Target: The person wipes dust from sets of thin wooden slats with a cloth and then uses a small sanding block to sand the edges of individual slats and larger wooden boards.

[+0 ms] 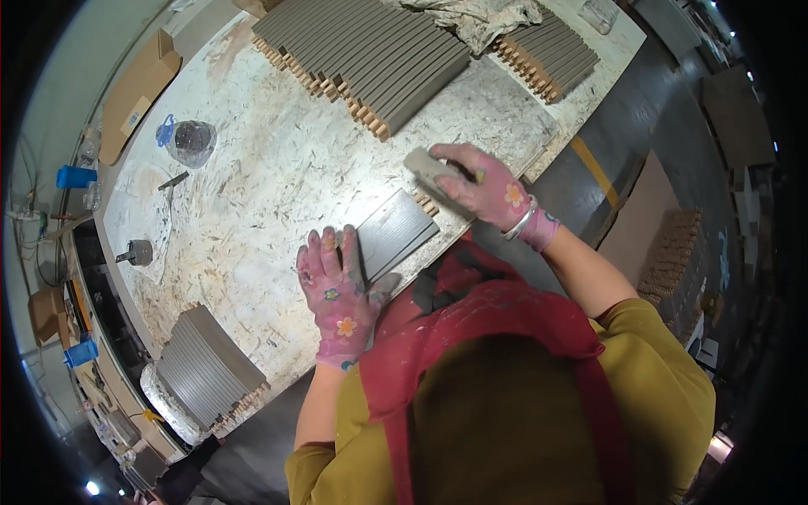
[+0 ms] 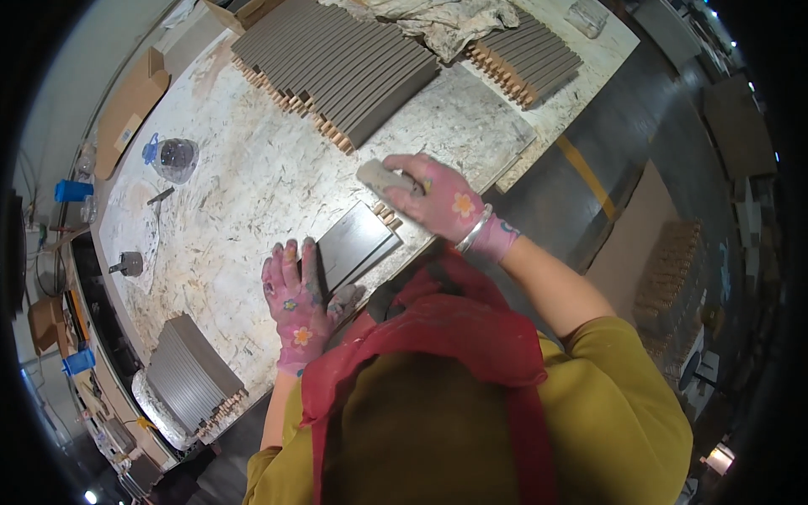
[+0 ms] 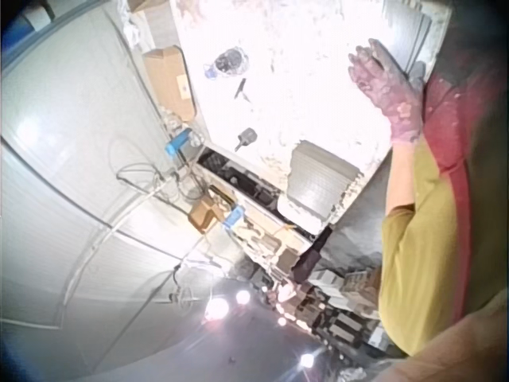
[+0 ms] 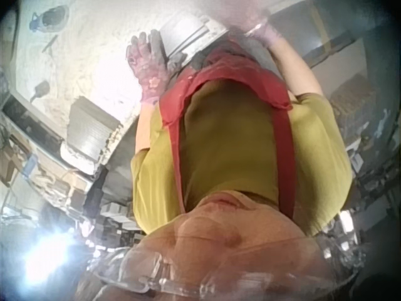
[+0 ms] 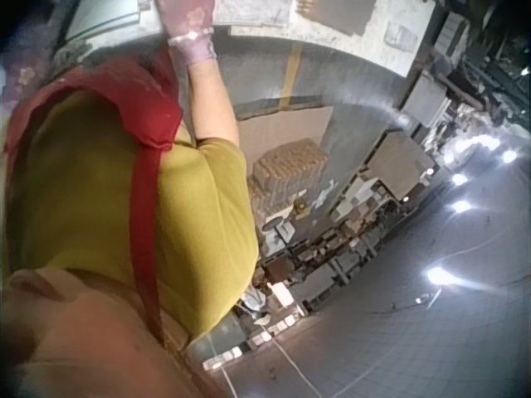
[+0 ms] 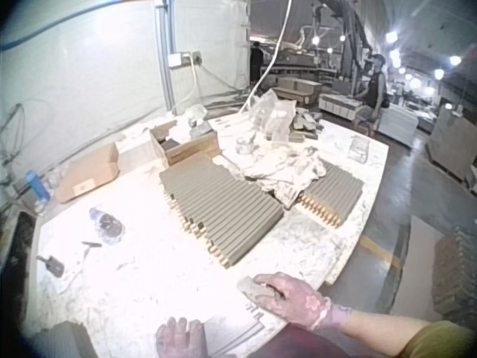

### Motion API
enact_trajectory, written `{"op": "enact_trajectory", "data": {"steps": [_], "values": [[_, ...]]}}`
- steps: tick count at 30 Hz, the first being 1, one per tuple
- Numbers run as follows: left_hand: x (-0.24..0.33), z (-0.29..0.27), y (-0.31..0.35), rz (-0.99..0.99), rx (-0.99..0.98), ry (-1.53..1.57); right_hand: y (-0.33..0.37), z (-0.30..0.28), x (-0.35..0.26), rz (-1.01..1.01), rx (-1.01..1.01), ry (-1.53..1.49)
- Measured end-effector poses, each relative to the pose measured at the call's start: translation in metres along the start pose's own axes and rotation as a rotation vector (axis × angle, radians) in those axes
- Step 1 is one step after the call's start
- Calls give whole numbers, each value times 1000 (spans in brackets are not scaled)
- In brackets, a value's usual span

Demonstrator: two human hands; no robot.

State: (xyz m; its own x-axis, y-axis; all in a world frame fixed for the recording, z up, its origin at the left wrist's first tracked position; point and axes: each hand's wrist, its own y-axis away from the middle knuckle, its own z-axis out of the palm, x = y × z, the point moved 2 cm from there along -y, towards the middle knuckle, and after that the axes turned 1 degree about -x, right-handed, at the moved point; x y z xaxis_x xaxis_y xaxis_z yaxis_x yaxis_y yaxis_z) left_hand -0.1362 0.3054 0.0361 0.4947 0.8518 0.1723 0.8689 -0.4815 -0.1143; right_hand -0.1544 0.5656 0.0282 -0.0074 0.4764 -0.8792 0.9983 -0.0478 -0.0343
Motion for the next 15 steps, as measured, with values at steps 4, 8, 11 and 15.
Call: {"op": "enact_trajectory", "data": {"steps": [4,8,11,15], "values": [[6,29,-7,32,24,54,5,26,-4,-45,-22,162],[6,35,-4,-13,27,70,17,43,-9,-91,-8,523],[6,33,-3,-14,37,92,52,31,-16,-112,-90,660],[5,31,-6,-5,23,126,79,-13,-13,33,-164,273]]}}
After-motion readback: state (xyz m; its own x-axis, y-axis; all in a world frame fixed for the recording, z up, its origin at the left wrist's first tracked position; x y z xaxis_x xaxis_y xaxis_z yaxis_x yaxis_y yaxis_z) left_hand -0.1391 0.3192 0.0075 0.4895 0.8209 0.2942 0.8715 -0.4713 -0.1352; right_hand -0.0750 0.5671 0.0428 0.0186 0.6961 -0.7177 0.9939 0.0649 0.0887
